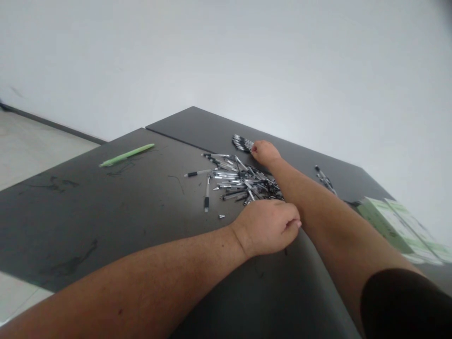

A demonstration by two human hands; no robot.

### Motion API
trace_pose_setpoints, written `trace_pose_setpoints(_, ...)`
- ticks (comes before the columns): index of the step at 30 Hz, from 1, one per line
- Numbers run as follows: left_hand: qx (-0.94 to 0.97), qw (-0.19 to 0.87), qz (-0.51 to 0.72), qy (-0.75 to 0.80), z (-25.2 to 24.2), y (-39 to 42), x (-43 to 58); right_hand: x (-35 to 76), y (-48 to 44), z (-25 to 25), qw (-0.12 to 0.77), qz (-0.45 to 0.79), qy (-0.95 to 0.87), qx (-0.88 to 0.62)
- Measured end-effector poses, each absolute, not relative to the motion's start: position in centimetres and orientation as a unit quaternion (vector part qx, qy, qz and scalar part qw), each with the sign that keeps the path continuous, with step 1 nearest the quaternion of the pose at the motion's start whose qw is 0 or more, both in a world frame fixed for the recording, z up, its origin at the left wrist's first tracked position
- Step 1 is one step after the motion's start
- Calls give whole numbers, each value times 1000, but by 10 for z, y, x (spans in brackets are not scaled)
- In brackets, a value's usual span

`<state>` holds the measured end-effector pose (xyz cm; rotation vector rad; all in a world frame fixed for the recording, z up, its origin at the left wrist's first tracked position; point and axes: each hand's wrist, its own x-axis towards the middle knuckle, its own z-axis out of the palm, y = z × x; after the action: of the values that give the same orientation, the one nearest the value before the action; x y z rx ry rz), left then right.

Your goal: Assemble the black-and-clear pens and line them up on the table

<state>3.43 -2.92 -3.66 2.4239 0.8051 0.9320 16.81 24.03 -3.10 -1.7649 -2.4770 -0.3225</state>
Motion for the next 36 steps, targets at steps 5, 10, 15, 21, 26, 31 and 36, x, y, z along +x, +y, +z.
trace_pose_setpoints(5, 867, 206, 350, 287, -39, -29, 33, 172, 225, -24, 66, -105, -811, -571)
trace_pose_setpoints(10, 861, 210, 362, 289, -38, -29, 32, 199, 178, -8, 98, -104, -818, -557)
trace_pose_setpoints(15, 859, 206, 373, 283, -37, -29, 32, 257, 100, 6, 120, -89, -804, -576)
trace_pose_setpoints(21, 847, 206, 397, 289, -36, -28, 31, 344, 13, 15, 149, -55, -732, -662)
trace_pose_setpoints(26, 841, 217, 397, 298, -33, -27, 30, 393, -15, 3, 176, -47, -669, -721)
trace_pose_setpoints(31, 842, 211, 389, 308, -32, -27, 28, 409, -15, -11, 144, -40, -663, -734)
trace_pose_setpoints(36, 850, 201, 371, 315, -30, -28, 25, 410, -15, -12, 118, -40, -683, -720)
